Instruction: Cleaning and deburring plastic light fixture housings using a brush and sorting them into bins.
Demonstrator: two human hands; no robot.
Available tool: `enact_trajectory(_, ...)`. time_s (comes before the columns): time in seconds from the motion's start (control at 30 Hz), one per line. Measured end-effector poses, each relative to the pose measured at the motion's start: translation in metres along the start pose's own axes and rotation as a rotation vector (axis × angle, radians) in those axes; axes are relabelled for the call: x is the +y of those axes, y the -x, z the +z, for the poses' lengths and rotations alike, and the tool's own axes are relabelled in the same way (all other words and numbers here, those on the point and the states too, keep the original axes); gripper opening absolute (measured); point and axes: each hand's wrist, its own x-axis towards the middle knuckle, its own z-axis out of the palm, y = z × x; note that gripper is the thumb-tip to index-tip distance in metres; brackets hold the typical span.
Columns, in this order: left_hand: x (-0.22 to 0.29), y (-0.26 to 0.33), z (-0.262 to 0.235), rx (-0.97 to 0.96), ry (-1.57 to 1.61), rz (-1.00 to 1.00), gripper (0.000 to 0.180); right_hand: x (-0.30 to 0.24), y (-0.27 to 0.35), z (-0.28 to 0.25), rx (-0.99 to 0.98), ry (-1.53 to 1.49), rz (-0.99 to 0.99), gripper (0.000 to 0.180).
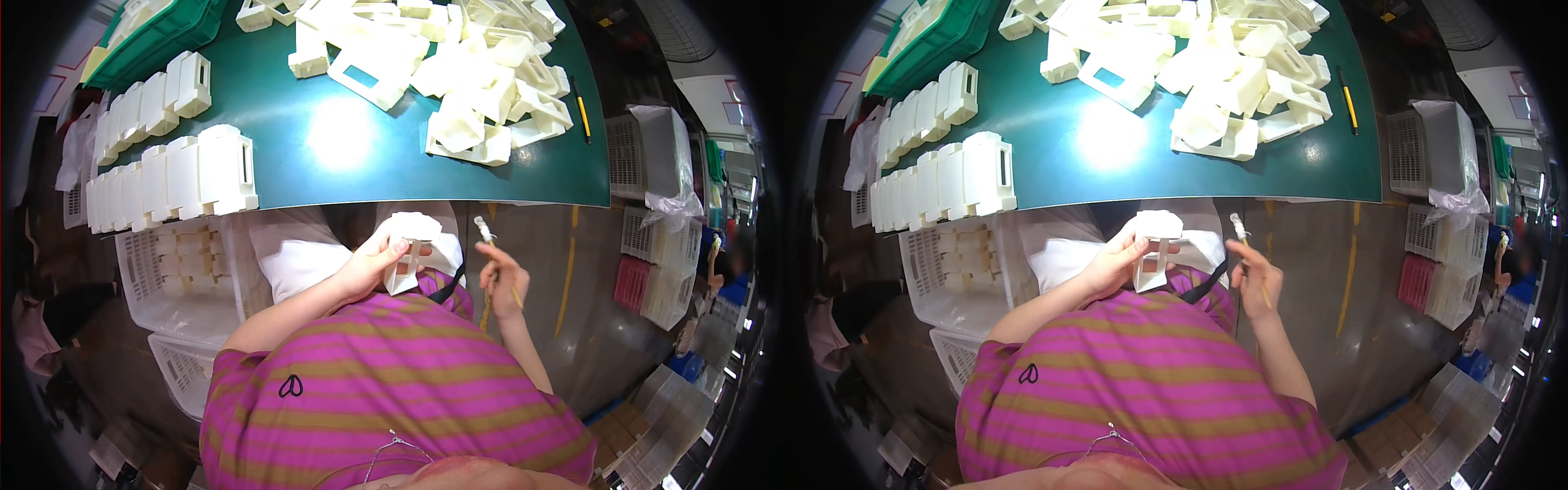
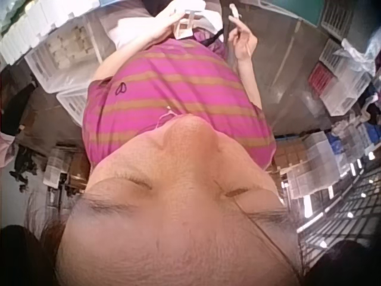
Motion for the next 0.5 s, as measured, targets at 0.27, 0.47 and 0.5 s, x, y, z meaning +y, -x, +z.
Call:
enact_trajectory(0.27,-0.008,0.001,-0.007,0.198,-0.464,0.290,0.054,-0.039,-0.008,0.038,0.014,-0.484,-0.328,0.038)
enact_trajectory(0.47,-0.006,0.010,-0.011,0.139,-0.546,0.468,0.055,-0.035,-0.024,0.050,0.080,-0.390,-0.090,0.032)
enact_trajectory(0.5,-0.009,0.010,-0.011,0.135,-0.516,0.463,0.054,-0.034,-0.025,0.049,0.087,-0.439,-0.070,0.032)
